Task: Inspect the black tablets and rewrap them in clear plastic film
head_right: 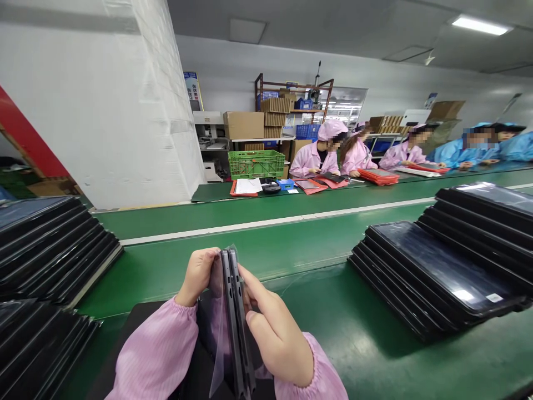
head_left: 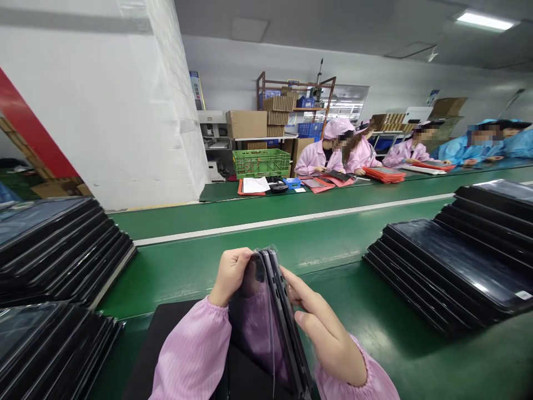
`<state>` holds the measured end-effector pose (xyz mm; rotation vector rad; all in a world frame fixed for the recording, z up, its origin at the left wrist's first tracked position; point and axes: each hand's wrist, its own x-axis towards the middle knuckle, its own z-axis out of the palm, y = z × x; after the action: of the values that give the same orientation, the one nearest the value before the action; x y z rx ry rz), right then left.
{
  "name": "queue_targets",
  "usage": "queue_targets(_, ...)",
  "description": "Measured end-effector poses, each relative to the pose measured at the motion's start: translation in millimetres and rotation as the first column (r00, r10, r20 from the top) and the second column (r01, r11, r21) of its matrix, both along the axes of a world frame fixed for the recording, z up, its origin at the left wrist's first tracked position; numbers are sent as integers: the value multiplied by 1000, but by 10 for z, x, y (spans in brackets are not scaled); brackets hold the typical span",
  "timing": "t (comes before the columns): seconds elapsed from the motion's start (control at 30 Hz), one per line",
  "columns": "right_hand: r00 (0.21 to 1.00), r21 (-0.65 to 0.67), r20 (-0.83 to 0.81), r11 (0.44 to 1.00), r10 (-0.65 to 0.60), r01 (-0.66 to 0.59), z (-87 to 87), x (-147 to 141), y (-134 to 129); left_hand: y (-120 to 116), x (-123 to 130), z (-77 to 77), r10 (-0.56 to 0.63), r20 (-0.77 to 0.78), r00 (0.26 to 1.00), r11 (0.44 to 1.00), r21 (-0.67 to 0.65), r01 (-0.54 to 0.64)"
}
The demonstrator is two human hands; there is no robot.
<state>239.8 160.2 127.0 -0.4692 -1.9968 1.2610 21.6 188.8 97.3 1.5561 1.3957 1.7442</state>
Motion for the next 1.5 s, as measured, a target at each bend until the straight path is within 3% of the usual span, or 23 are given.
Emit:
queue_targets(0.17,998,-14,-30,999,46,-47,24,-7,-4,-3,0,-1,4,-11,1000,1000,-4,-5)
queue_targets(0.37,1000,20,-1,1000,15,-15,15,0,4,-3,1,2,-10,-6,1000,1000,5,10)
queue_targets(0.63,993,7,2,993,121,-121,61,15,13,-5,2,-4,-22,1,1000,1000,5,22)
queue_targets(0.87,992,30,-18,992,124,-123,51,7,-2,-42,-3,23,-6,-25,1000,1000,19,7)
queue_targets(1.17,999,-23,-42,1000,-6,5,-140,89,-258,-349,120,210,-19,-182,983,951,299,74)
queue_targets(1.37,997,147,17,986,-81,77,-6,-24,-208,-116,200,83,-111,-36,993,976,184,116)
queue_targets(1.5,992,131,28,984,-124,120,89,-134,-228,-27,204,24,-120,16,993,980,164,116)
